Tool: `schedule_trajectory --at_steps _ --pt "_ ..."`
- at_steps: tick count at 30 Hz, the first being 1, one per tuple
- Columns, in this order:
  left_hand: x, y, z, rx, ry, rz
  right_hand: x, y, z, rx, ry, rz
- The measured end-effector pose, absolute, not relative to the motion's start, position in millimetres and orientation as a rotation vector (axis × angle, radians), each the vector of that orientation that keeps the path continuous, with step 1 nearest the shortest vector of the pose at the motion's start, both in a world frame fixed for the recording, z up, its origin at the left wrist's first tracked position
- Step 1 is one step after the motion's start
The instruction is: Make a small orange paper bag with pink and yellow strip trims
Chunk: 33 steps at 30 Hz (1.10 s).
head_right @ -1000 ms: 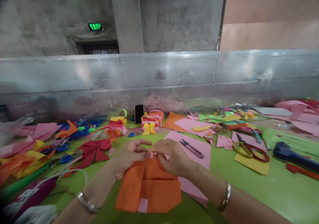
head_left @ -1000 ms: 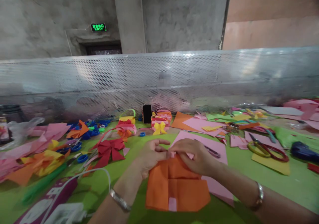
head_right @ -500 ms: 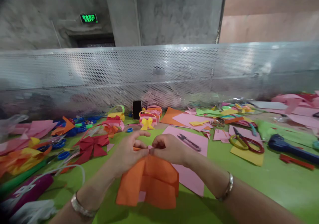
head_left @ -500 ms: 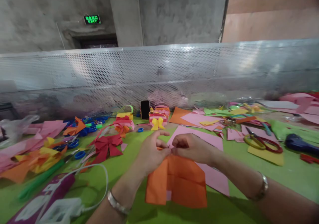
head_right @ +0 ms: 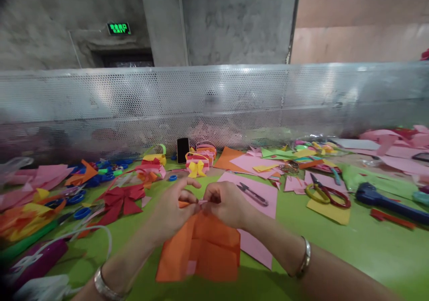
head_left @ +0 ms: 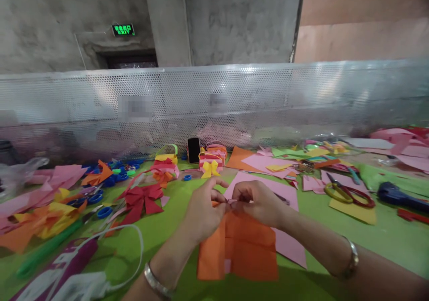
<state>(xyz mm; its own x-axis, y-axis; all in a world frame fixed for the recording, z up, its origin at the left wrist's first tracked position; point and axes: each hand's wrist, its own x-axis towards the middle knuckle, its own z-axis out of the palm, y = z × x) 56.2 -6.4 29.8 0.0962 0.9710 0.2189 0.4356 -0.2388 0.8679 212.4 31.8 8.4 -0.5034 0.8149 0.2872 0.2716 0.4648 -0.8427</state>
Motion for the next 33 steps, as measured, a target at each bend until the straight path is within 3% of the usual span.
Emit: schedule_trajectory --at_steps 11,18,27,33 --pt "61 -8 25 1.704 1.276 1.045 208 23 12 -0.954 -2.175 0.572" --pt "62 -7 24 1.682 1.357 1.078 212 30 16 -0.918 -2.106 0.851" --pt "61 -4 23 1.667 1.41 1.073 217 32 10 -1.115 -2.195 0.925" --pt "64 -2 18 1.638 1.455 1.017 219 34 15 -1.183 -2.25 0.711"
